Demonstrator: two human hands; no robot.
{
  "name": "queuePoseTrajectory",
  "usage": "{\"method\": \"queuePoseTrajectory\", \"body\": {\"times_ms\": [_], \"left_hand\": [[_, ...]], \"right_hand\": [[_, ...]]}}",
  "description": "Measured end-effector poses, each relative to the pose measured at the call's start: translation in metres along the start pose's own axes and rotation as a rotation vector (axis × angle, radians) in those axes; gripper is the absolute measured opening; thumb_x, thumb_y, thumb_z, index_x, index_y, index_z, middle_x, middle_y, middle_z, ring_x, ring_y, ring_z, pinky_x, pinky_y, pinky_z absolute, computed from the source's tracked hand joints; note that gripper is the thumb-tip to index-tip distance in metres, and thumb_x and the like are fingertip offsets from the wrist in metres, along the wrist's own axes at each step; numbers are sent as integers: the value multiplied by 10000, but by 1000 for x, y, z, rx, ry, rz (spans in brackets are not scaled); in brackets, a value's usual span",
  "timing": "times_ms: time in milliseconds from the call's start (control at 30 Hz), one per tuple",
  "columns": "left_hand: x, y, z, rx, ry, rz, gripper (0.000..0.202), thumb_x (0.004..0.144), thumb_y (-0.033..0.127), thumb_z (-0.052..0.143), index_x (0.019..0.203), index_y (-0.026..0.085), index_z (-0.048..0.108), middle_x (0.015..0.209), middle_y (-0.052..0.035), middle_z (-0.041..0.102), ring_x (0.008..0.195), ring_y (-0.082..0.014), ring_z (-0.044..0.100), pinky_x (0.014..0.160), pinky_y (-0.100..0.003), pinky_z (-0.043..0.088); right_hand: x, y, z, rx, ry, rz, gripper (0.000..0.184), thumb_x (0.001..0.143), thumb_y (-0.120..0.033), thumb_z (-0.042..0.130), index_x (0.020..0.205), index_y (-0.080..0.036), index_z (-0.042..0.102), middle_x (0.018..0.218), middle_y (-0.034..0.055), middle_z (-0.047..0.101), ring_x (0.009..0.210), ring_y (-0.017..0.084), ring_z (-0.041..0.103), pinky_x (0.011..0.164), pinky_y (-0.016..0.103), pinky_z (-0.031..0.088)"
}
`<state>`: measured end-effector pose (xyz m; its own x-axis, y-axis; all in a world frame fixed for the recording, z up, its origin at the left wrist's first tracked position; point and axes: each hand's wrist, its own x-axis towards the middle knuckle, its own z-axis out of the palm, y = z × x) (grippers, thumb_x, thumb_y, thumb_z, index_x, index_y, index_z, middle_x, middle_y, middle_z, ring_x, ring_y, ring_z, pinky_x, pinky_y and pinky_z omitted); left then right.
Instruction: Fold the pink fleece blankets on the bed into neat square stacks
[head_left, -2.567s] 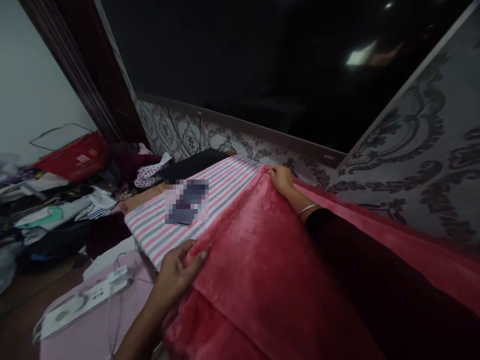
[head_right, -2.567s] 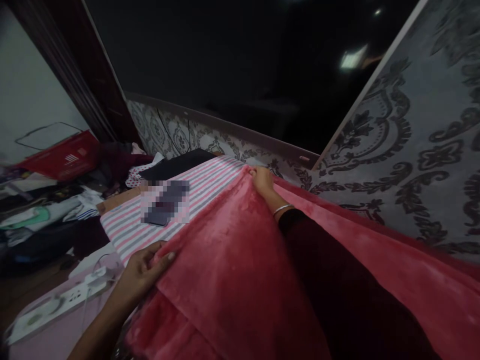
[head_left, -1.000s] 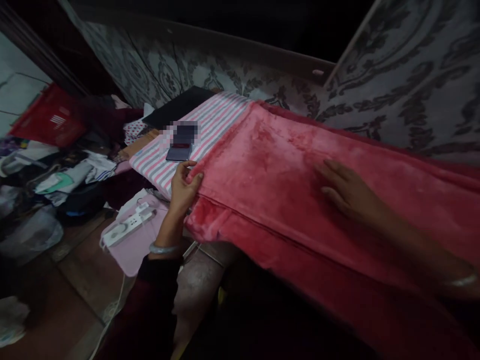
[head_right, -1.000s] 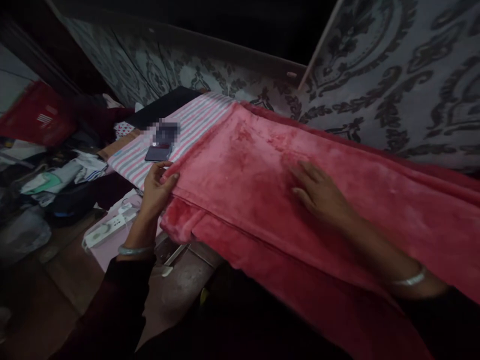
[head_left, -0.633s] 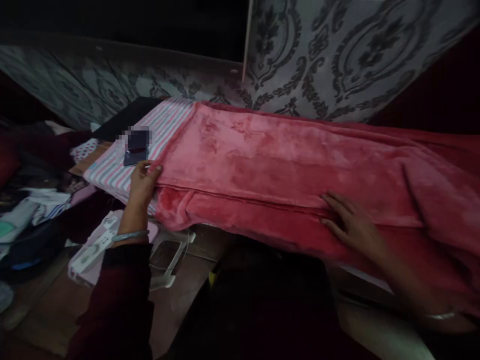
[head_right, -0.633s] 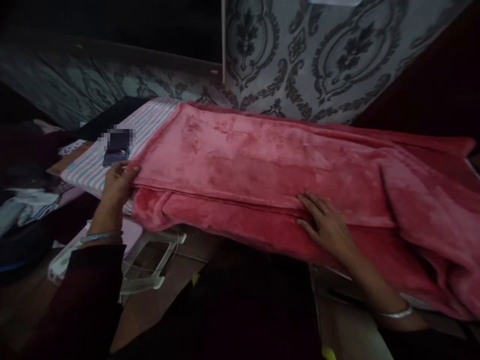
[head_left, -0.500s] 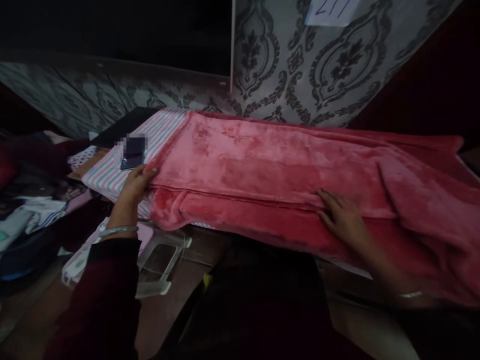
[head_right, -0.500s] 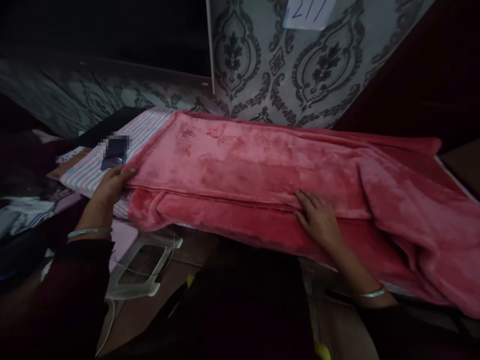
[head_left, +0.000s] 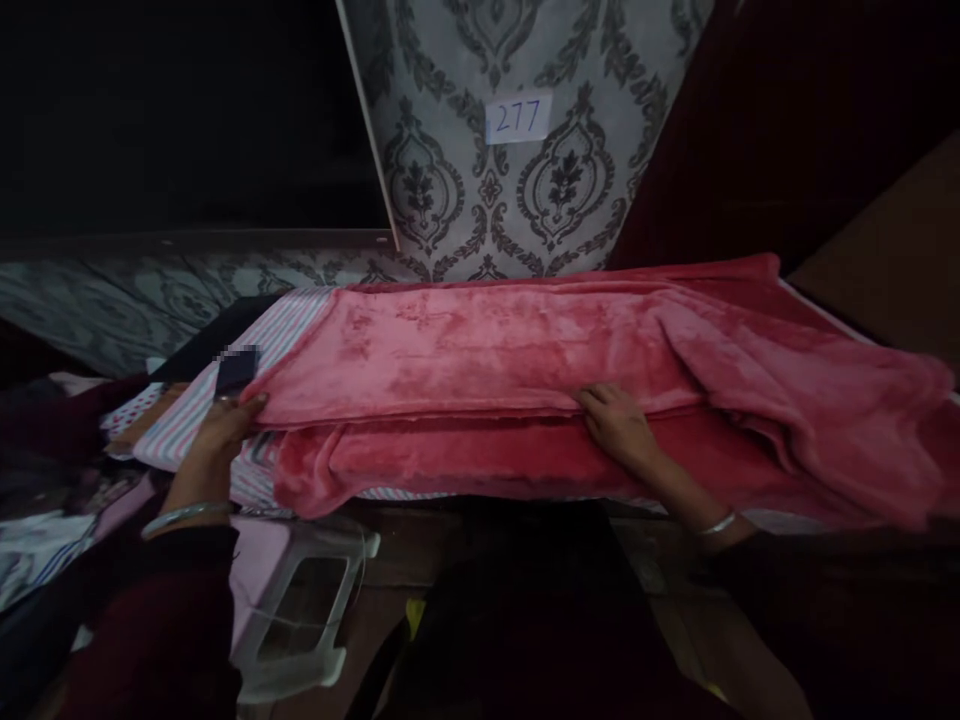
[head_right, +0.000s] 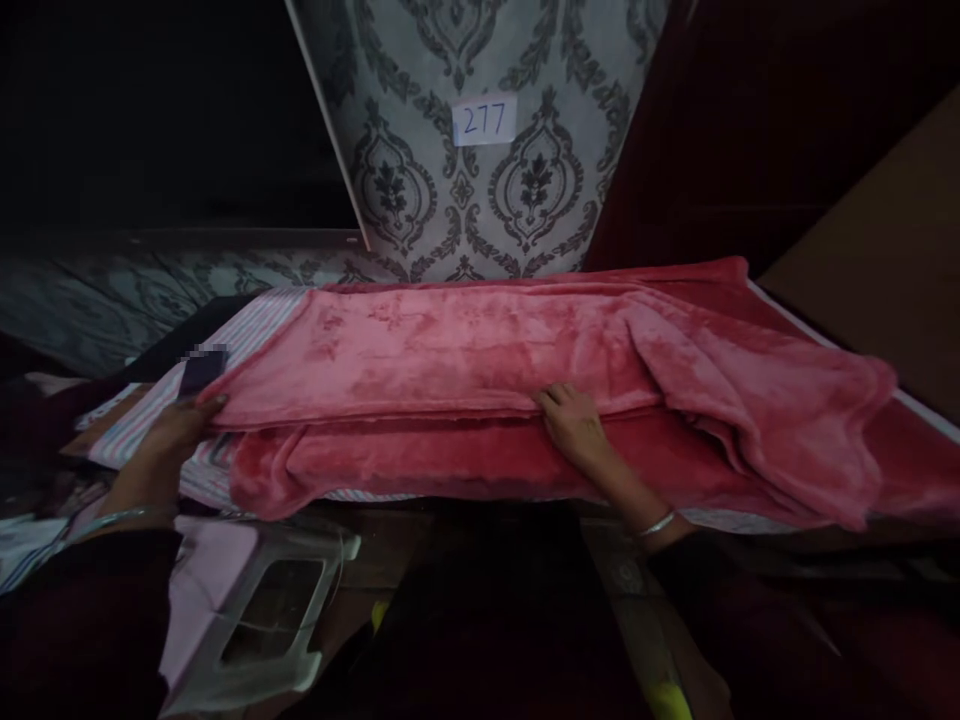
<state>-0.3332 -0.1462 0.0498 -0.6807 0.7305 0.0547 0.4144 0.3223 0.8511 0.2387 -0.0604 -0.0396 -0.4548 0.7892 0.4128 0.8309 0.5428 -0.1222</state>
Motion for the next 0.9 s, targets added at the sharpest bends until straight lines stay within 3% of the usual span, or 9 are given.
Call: {"method": "queuePoseTrajectory", "body": {"times_ms": [100,167,267,300,433,500,567,667,900], "left_hand": [[0,1,-2,75,-56,-186,296,789,419,731,728,168,588,608,14,607,639,-173,587,642,-317,519],[-2,8,1,329,57,-143,179,779,325,690,774,167,606,750,-30,644,805,-236,630,783,-386,535],[-21,27,32,682,275,254,261,822,308,607,1006,133,663,1094,-155,654,1120,-350,583,998,-530,467],[-33,36,52,679,249,428,301,862,322,565,1064,121,664,1148,-180,646,1149,-355,567,1023,-549,449],[-102,76,161,503,-455,1091,222,958,233,462,990,167,672,1051,-124,678,1053,-253,592,995,-413,474],[-133,94,209,519,-565,1244,218,990,238,466,1021,178,673,1075,-121,664,1023,-245,587,927,-391,484],[-151,106,240,589,-587,1293,244,1005,195,432,1039,163,672,1076,-125,659,1019,-250,581,918,-402,478],[-155,108,254,635,-646,1280,293,996,115,392,1061,138,676,1078,-124,668,1031,-240,584,940,-397,481],[-143,109,244,616,-751,1228,287,953,116,436,1029,144,711,1056,-129,688,1008,-239,612,929,-394,513]], "right_hand": [[-8,3,6,118,36,10,377,968,-218,480,1273,-195,702,1126,127,712,1048,285,637,938,434,532],[-13,9,7,188,103,22,360,1009,-295,468,1278,-202,687,1132,123,718,1048,284,649,934,451,542],[-18,15,2,185,167,-1,322,1007,-311,486,1229,-203,693,1150,132,715,1064,297,649,938,480,542],[-18,16,0,165,170,-19,306,996,-294,500,1214,-199,693,1166,136,709,1076,301,644,944,485,538],[-16,15,-4,100,121,-87,297,961,-169,483,1168,-188,694,1150,141,697,1056,285,630,927,456,535],[-14,13,-4,80,105,-93,312,958,-123,454,1132,-190,705,1096,133,703,1015,272,630,895,428,536],[-13,13,-2,74,126,-74,315,972,-114,433,1102,-188,711,1040,126,708,975,262,632,862,403,535],[-16,13,1,90,177,-46,297,996,-140,427,1080,-185,708,1008,120,710,950,255,633,852,391,532],[-13,5,-5,172,125,-48,255,997,-296,526,1114,-183,721,1087,134,714,1010,276,640,918,438,525]]}}
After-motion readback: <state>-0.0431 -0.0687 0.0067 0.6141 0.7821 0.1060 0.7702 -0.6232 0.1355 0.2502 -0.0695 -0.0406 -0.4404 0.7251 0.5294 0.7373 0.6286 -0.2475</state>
